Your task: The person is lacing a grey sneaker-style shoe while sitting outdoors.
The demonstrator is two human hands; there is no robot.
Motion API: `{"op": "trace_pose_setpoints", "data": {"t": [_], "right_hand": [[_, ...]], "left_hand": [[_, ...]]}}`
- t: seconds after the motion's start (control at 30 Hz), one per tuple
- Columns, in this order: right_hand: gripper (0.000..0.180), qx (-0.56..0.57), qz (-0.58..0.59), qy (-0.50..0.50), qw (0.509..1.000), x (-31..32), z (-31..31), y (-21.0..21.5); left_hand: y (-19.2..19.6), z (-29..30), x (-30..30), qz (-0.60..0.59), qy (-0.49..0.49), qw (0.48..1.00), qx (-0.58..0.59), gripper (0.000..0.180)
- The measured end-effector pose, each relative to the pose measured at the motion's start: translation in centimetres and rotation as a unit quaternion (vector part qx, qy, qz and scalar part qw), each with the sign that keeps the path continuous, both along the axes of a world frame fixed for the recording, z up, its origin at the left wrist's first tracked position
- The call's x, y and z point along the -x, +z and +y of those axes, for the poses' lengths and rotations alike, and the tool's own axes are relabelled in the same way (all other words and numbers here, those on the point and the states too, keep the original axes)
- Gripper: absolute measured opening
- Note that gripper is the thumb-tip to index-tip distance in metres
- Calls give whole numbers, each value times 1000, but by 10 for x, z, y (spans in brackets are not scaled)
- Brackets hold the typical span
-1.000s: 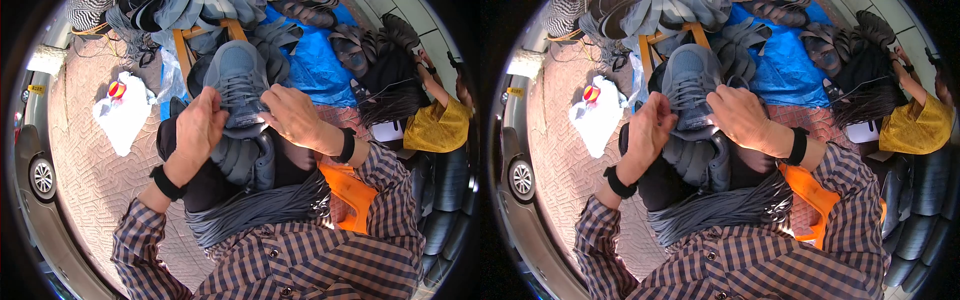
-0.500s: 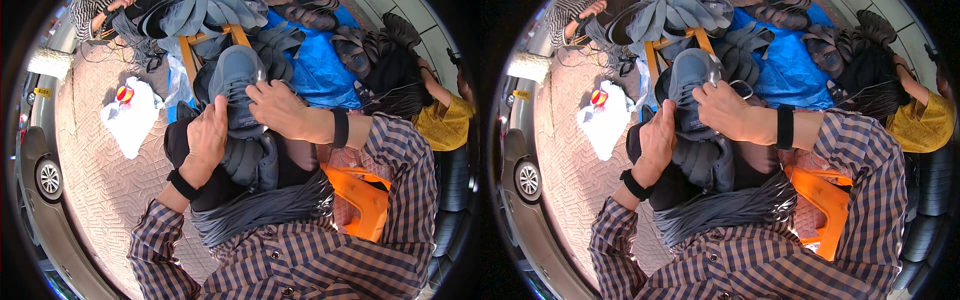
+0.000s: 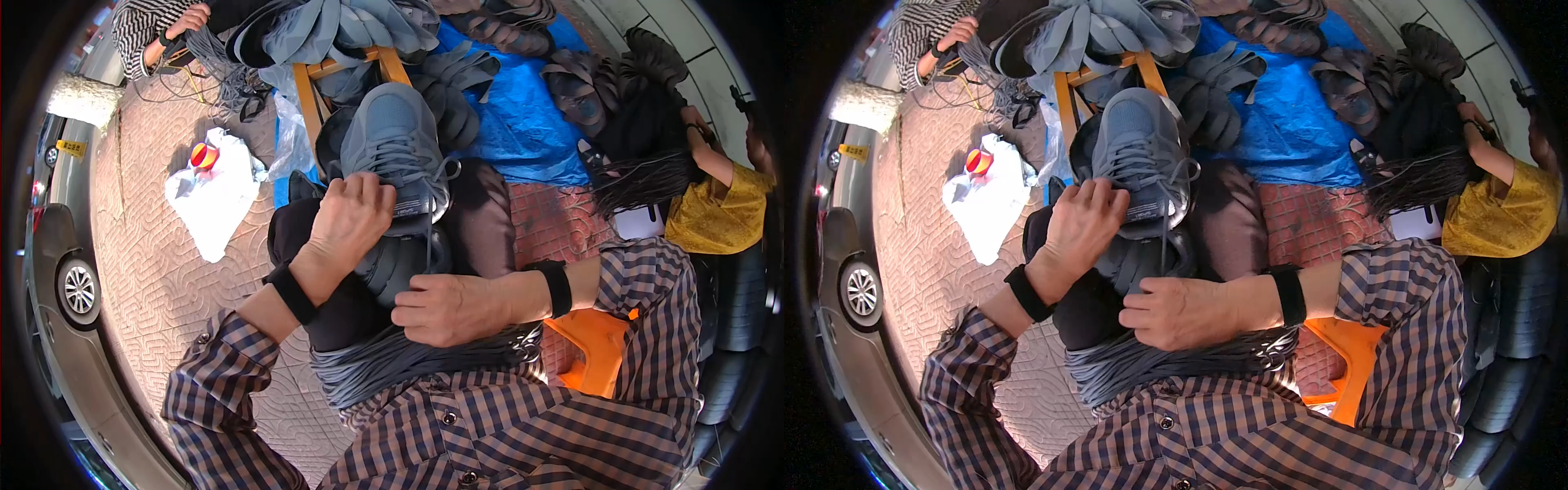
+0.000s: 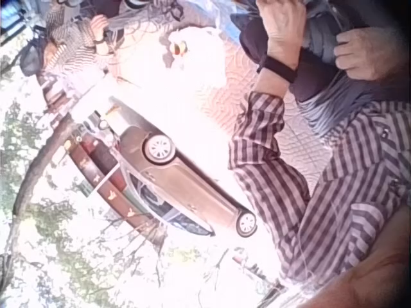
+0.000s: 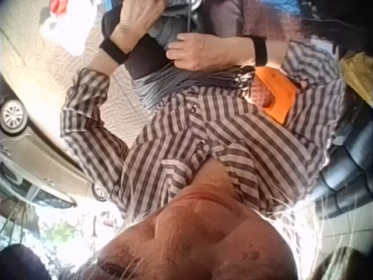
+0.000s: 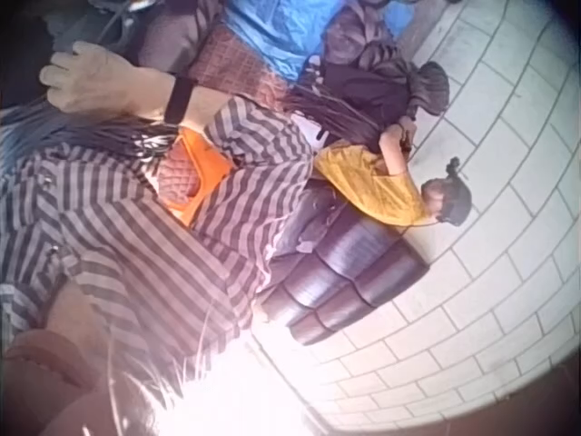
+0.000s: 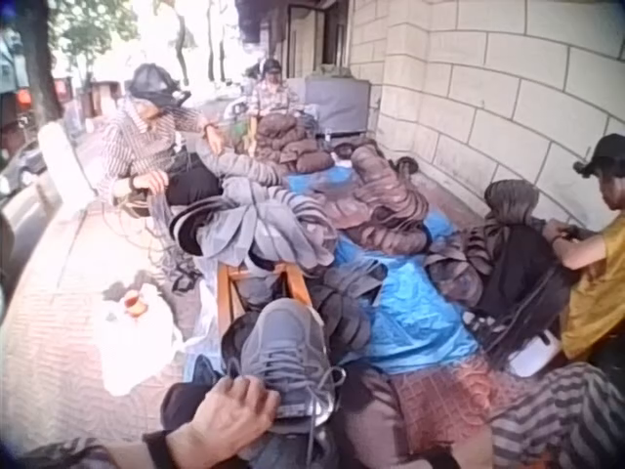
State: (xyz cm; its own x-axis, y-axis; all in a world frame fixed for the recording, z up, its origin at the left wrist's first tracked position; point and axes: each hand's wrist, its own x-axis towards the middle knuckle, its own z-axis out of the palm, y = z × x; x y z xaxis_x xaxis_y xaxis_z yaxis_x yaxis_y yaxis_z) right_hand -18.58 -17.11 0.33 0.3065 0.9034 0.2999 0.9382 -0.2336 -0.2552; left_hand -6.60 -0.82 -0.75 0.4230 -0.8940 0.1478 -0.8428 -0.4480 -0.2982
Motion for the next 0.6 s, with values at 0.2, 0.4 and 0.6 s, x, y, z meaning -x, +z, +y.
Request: {"op": "trace_pose_setpoints", "data": {"t": [0.2, 0.4, 0.6], "right_hand": [[16, -113, 352, -182, 911, 0, -17, -32], [37, -280, 791, -315, 445, -34, -28, -27], [35, -299, 844, -229, 381, -39, -16, -30]], "left_hand": [[16, 12, -3, 39, -199, 977, 60, 7], [26, 6, 96, 299, -261, 898, 193, 15], [20, -4, 12, 187, 78, 927, 314, 17]]}}
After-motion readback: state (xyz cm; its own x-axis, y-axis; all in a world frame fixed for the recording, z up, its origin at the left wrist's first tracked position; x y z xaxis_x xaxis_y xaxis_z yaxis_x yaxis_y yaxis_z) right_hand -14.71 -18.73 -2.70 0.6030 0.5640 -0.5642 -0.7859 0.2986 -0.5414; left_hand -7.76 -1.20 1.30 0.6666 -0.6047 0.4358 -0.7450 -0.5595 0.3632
